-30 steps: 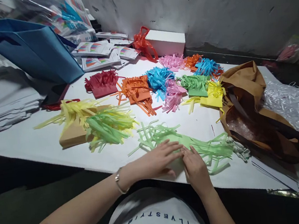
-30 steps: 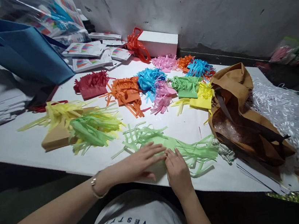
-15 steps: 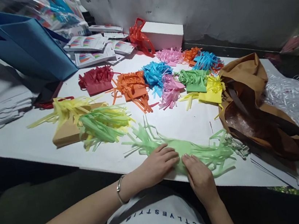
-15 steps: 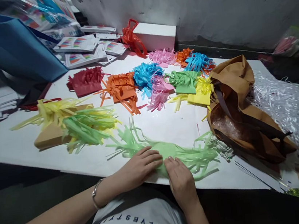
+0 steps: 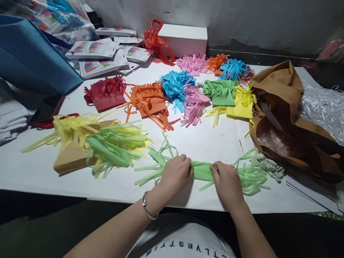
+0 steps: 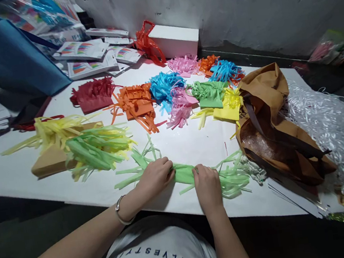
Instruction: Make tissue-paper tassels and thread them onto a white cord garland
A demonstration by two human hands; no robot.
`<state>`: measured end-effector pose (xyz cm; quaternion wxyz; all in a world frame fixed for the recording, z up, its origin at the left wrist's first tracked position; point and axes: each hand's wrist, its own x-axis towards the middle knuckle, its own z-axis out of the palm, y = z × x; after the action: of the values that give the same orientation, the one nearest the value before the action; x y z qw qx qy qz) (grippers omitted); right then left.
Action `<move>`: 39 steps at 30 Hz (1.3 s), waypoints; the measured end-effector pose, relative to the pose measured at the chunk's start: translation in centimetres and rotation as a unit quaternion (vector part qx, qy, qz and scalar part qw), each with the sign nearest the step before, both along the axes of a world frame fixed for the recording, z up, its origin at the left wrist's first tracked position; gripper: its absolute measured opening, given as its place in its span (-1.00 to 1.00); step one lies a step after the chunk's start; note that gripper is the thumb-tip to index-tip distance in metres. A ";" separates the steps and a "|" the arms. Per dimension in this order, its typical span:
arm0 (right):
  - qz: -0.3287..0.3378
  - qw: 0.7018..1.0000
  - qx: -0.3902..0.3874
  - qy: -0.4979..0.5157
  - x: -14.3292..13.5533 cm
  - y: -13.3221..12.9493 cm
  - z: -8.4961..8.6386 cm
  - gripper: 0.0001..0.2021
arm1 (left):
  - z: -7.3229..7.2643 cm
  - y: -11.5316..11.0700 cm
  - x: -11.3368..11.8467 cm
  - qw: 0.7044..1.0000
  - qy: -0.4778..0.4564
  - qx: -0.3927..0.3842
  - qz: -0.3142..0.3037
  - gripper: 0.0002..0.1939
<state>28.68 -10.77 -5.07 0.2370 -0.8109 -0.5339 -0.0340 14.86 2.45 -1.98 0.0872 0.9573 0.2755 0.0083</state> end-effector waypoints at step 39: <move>-0.048 0.992 -0.037 -0.106 -1.5 -2.8 0.6 -0.78 | -1.3 -0.6 -1.0 0.995 -0.070 0.049 -0.043 -0.72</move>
<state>27.19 -13.55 -4.45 0.1468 -0.8358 -0.5171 -0.1116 13.88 1.82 -3.30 0.0592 0.9685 0.2265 0.0848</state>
